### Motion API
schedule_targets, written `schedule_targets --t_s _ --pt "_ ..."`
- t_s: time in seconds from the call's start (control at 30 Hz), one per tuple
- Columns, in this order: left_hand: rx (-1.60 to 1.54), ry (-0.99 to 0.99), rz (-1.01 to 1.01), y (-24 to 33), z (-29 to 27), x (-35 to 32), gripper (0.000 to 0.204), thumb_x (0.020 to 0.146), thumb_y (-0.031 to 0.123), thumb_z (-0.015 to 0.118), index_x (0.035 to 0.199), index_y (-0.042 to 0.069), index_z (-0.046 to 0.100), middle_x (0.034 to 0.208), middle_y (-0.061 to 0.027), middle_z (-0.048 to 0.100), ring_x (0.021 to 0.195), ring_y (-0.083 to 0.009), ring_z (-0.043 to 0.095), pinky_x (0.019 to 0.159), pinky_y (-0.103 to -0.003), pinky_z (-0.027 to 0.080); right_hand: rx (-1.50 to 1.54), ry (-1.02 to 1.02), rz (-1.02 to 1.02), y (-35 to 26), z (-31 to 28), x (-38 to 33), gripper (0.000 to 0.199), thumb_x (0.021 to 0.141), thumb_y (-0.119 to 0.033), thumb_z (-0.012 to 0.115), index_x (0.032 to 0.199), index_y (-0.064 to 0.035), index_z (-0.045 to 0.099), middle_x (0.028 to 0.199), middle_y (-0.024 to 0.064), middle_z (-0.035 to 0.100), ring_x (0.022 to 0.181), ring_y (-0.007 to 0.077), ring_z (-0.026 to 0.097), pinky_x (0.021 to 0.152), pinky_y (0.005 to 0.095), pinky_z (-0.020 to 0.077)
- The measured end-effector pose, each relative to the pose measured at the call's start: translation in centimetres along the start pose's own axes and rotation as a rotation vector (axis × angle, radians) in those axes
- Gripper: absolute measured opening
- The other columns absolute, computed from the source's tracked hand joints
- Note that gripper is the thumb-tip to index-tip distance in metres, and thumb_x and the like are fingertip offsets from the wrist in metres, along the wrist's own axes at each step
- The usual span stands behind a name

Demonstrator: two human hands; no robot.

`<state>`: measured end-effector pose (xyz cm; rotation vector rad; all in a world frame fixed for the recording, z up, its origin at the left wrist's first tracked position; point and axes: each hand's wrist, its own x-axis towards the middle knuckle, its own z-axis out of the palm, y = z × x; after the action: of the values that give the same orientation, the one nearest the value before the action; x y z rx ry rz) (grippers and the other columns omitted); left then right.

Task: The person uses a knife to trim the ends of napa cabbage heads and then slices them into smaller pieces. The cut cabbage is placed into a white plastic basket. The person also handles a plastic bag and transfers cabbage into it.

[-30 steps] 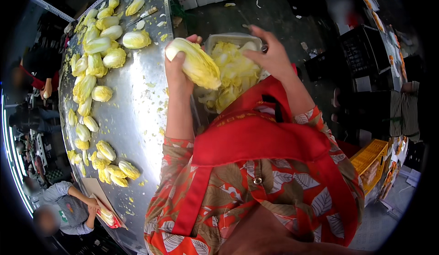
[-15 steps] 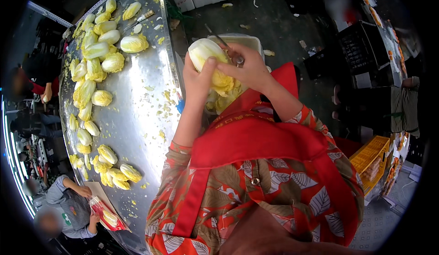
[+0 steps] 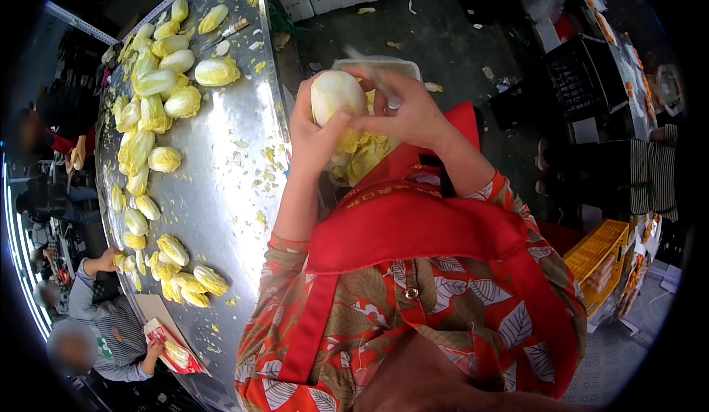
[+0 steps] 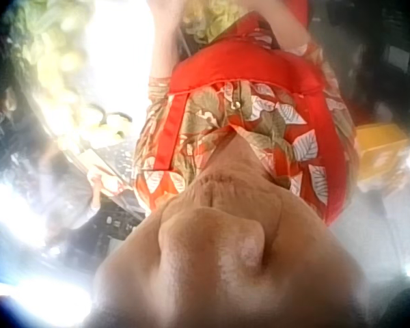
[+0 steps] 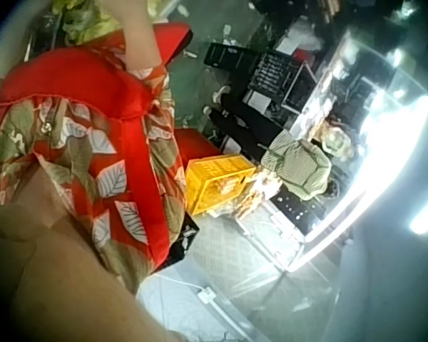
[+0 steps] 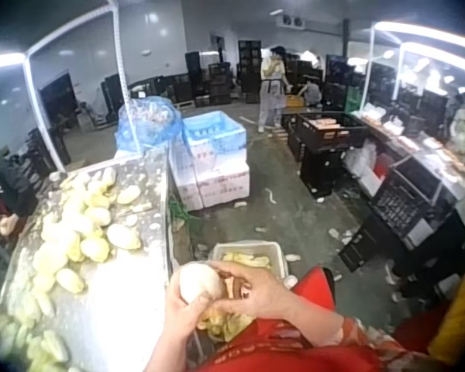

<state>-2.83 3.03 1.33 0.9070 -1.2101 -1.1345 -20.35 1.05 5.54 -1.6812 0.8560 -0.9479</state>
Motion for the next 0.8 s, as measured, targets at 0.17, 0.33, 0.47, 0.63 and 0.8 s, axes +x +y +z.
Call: schedule_targets --t_s 0.17,0.33,0.47,0.63,0.8 --pt "0.158 0.022 0.01 0.3 0.3 -0.1 0.049 0.076 0.012 0.067 0.121 0.001 0.049 0.109 -0.0067 0.055 0.1 -0.0164 0.055 0.087 -0.03 0.044 -0.031 0.086 0.032 0.0 0.8 -0.2 0.049 0.074 -0.01 0.066 0.121 -0.0046 0.053 0.103 0.0099 0.063 0.09 0.0169 0.062 0.075 0.0261 0.0491" --pt "0.016 0.058 0.002 0.7 0.5 0.0 0.055 0.078 0.013 0.066 0.127 0.002 0.044 0.118 -0.0083 0.053 0.106 -0.0165 0.052 0.091 -0.03 0.043 -0.084 0.287 -0.026 1.2 1.4 0.1 0.039 0.074 -0.006 0.059 0.113 0.0008 0.056 0.097 0.013 0.065 0.09 0.019 0.064 0.076 0.0285 0.0497" --pt "-0.129 0.015 -0.093 0.5 -0.1 0.4 0.066 0.076 0.014 0.069 0.133 0.003 0.038 0.123 -0.0103 0.05 0.11 -0.0182 0.051 0.092 -0.032 0.043 -0.139 0.25 -0.023 1.3 1.4 0.2 0.036 0.074 -0.006 0.058 0.109 0.0013 0.058 0.095 0.0158 0.065 0.085 0.0226 0.065 0.076 0.0296 0.05" --pt "0.426 -0.012 0.058 0.4 0.2 0.5 0.08 0.066 0.011 0.076 0.134 0.004 0.036 0.122 -0.0154 0.05 0.112 -0.0258 0.052 0.092 -0.033 0.043 -0.151 0.305 -0.037 1.7 1.6 0.2 0.032 0.075 -0.006 0.058 0.107 0.0004 0.06 0.091 0.012 0.066 0.079 0.0163 0.062 0.071 0.0273 0.0483" --pt "0.421 -0.01 0.003 0.8 0.2 0.5 0.079 0.067 0.011 0.075 0.135 0.004 0.036 0.122 -0.0151 0.052 0.11 -0.0226 0.054 0.091 -0.032 0.044 -0.324 0.342 0.076 1.8 1.3 0.5 0.036 0.071 -0.012 0.061 0.107 -0.0068 0.062 0.078 0.0137 0.063 0.07 0.028 0.063 0.064 0.0329 0.0486"
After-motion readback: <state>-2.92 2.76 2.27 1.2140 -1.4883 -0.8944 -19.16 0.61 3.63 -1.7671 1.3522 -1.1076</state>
